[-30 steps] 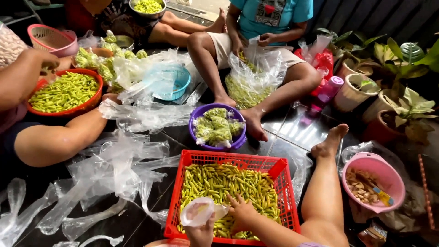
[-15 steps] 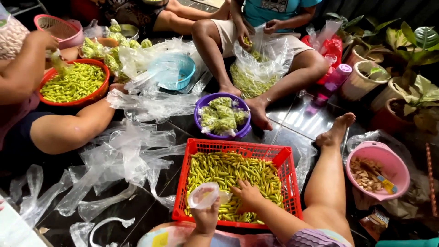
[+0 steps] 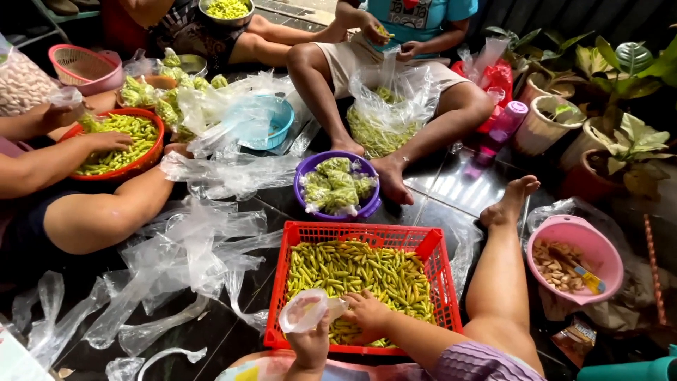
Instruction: The person sits on the floor and repeatedly scoops green beans from a red crate into small plastic bags, then ties the bags closed. Other people are also sitting nearby performing similar packaging tasks.
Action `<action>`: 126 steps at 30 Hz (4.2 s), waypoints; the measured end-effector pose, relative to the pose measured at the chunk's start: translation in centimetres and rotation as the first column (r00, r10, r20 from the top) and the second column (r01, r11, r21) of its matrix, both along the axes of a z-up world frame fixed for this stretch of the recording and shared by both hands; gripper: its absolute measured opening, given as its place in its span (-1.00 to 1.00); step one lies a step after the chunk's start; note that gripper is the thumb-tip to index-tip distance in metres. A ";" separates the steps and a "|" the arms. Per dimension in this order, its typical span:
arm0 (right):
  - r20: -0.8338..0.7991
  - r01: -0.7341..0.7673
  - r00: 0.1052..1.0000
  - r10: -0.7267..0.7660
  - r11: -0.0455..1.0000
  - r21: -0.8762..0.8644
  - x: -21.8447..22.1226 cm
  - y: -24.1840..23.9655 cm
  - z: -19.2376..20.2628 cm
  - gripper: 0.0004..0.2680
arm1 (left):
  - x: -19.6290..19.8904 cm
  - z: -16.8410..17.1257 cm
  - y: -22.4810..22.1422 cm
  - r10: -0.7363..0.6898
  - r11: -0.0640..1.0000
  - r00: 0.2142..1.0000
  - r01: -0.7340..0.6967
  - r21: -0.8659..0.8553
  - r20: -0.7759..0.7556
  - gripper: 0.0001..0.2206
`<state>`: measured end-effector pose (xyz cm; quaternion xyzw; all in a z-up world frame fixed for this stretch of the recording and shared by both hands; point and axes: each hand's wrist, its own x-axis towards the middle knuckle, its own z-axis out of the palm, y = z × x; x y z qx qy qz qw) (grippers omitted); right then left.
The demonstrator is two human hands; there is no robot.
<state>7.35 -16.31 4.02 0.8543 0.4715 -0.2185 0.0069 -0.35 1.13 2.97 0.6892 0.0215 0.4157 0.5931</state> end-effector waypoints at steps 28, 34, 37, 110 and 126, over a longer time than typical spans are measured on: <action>0.011 0.714 0.697 -0.717 0.696 0.078 6.4 -5.6 -3.4 -0.30 | 0.4 -1.0 -0.5 -0.016 0.999 1.000 0.016 0.027 -0.010 -0.46; -0.065 0.730 0.684 -0.727 0.679 0.076 5.7 -4.6 -1.8 -0.22 | 1.0 -1.7 -0.5 0.067 0.984 0.997 -0.059 0.168 -0.040 -0.57; -0.080 0.732 0.681 -0.728 0.675 0.090 4.4 -4.2 -0.9 -0.28 | 0.0 -1.2 -0.7 0.011 0.985 1.000 -0.009 0.170 -0.013 -0.58; -0.065 0.705 0.707 -0.704 0.709 -0.021 7.9 -10.6 -12.5 -0.37 | 2.0 3.7 -6.9 -0.177 0.984 0.841 0.146 -0.100 -0.511 -0.48; -0.965 0.912 -0.047 0.259 -0.382 -0.147 5.4 -12.5 -1.7 -0.75 | 6.7 -1.1 -8.2 0.017 0.967 0.898 0.097 0.236 -0.440 -0.54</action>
